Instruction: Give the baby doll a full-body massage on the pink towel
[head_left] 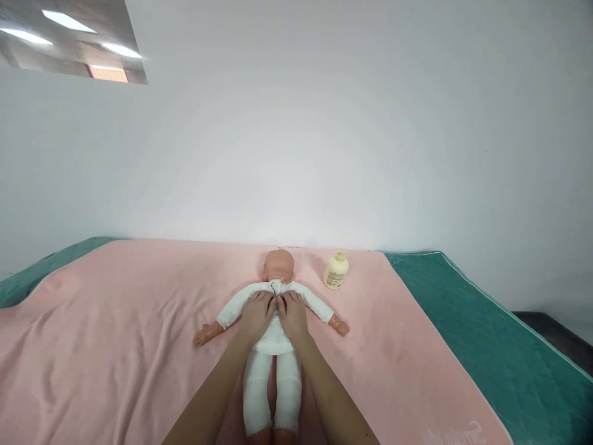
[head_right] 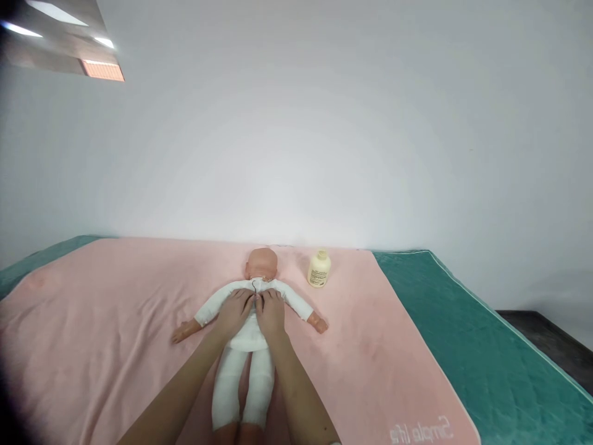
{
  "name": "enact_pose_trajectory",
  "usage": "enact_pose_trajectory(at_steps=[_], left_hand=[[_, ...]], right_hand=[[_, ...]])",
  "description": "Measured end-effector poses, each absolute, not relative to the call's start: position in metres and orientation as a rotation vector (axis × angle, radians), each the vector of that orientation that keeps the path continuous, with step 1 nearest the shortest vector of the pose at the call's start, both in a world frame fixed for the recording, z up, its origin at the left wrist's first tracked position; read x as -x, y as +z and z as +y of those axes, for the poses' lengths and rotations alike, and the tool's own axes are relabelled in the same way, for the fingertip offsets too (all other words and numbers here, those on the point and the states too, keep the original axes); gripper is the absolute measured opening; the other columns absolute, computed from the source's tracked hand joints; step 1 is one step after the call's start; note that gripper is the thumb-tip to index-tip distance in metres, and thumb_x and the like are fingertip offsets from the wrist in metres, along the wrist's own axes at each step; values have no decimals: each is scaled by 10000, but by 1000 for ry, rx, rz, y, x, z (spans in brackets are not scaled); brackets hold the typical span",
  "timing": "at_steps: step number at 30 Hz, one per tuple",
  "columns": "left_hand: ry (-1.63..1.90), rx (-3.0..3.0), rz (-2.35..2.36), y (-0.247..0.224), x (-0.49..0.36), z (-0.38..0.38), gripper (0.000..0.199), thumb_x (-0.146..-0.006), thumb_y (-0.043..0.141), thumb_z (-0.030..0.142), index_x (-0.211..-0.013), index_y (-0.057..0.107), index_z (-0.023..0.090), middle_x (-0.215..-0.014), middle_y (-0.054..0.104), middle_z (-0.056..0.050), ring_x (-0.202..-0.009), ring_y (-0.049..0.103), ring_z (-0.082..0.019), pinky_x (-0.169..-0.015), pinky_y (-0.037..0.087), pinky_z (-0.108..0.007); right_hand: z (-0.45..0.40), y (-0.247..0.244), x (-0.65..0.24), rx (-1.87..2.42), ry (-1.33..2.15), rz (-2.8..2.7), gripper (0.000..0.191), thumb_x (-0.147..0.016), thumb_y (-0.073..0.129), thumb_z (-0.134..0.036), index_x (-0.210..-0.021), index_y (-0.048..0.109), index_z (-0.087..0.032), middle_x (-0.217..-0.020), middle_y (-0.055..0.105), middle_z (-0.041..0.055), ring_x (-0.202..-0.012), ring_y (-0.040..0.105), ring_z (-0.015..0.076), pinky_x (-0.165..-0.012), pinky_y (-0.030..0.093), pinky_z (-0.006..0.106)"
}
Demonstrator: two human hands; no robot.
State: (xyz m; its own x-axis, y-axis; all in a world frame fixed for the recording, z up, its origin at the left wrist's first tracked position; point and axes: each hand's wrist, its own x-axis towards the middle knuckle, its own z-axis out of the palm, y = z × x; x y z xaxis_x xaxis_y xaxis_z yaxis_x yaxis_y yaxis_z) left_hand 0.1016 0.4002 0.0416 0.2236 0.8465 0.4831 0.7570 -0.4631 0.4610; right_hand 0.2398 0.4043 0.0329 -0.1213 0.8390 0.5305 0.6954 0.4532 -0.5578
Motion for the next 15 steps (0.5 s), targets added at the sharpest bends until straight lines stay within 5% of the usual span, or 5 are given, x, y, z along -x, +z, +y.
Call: enact_pose_trajectory(at_steps=[7, 15], left_hand=[[1068, -2369, 1555, 47, -101, 403, 270, -939, 361, 296, -945, 612, 197, -926, 672, -55, -909, 591, -227, -853, 467, -412], [1192, -2329, 1599, 38, -110, 397, 313, -906, 378, 206, -1170, 545, 176, -1172, 613, -104, -1129, 532, -250, -973, 418, -450]], right_hand=[[398, 33, -239, 1257, 184, -1857, 265, -961, 374, -261, -1008, 625, -189, -1024, 612, 85, -990, 521, 227, -889, 416, 395], [398, 31, -240, 1254, 157, -1859, 291, -937, 394, -230, -1154, 585, -199, -1161, 589, 97, -1117, 502, 228, -972, 399, 412]])
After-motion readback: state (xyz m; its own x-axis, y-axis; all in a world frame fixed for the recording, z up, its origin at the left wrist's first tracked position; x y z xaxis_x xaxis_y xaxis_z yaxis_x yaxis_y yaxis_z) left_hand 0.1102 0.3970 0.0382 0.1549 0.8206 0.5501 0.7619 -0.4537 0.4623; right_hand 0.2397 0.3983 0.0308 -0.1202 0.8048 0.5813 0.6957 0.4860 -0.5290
